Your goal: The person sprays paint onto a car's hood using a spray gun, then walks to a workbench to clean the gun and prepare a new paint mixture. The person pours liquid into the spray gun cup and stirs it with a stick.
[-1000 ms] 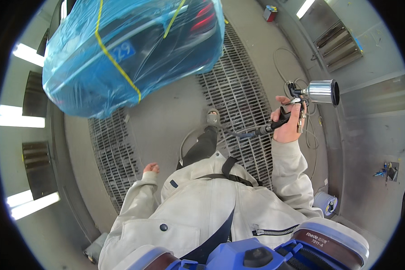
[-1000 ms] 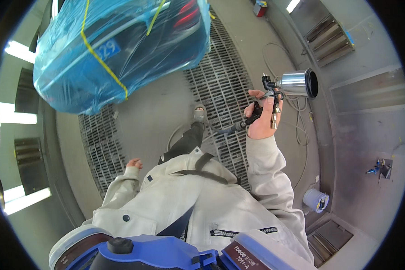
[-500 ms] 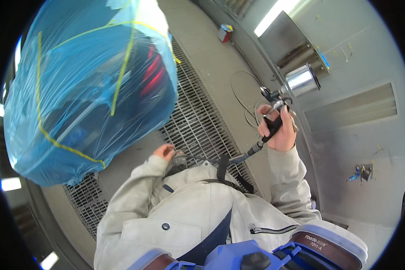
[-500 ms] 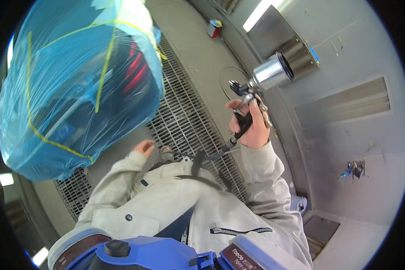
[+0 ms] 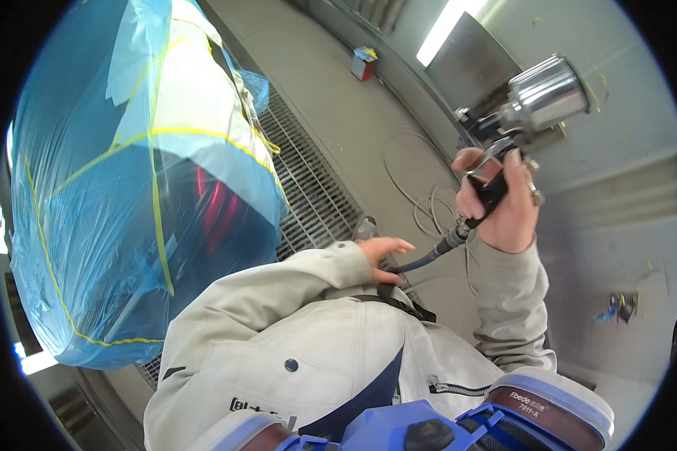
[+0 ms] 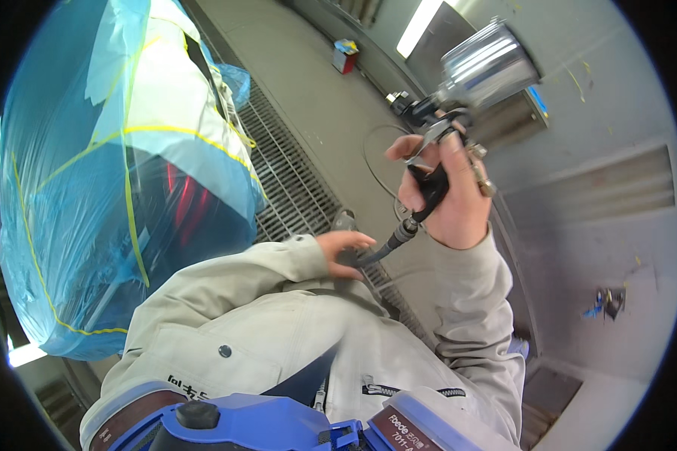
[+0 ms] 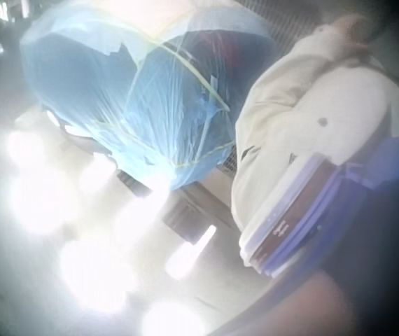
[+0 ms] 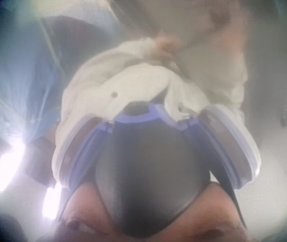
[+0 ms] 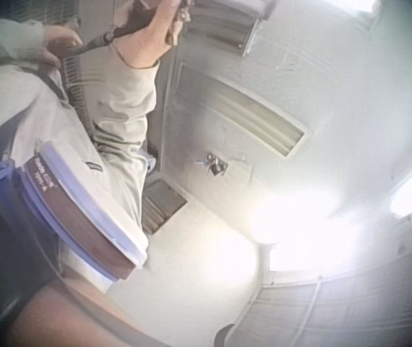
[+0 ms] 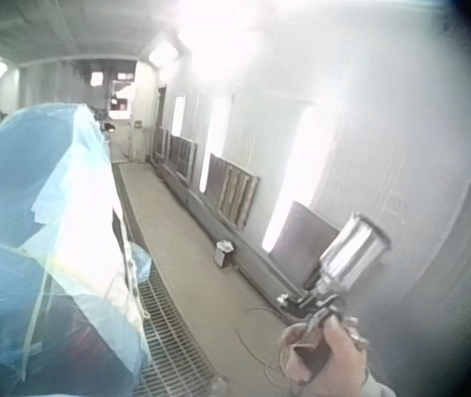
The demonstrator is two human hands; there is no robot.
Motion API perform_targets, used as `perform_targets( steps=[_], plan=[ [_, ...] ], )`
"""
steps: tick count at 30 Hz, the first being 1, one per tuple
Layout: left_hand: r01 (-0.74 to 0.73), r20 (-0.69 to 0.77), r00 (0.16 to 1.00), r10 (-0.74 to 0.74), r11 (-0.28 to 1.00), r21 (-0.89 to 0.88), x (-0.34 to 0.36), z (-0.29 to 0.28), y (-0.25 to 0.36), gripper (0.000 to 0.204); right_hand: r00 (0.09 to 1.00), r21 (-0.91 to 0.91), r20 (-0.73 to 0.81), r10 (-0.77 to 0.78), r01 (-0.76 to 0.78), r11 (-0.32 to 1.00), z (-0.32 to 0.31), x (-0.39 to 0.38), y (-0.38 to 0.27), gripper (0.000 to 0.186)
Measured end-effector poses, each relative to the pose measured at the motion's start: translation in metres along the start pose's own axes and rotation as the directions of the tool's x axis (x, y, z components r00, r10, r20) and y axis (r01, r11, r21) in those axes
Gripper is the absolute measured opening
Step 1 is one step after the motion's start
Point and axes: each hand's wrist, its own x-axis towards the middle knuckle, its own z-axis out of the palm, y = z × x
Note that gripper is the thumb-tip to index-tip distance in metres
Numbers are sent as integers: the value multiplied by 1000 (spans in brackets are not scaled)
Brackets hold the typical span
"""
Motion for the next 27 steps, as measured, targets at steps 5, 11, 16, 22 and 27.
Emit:
perform_targets(
  steps=[5, 11, 16, 22, 27],
  plan=[
    [329, 130, 940, -316, 939, -97, 117, -61, -36, 42, 995, -6, 48, -83, 83, 997, -28, 141, -32, 34],
    [341, -225, 905, -361, 932, -122, 206, -120, -117, 30, 991, -55, 127, -51, 58, 997, -65, 302, -38, 26],
    [459, -532, 776, -337, 882, 110, 229, -156, -171, 26, 974, -111, 228, -8, 34, 993, -78, 399, 5, 30],
    [411, -522, 789, -324, 910, 56, 261, -238, -223, 24, 945, -13, 314, 93, -94, 996, -85, 503, 83, 29],
    [581, -387, 762, -520, 812, 53, 309, -335, -252, 43, 944, -63, 282, 172, -161, 985, -93, 589, 100, 44]
  ],
)
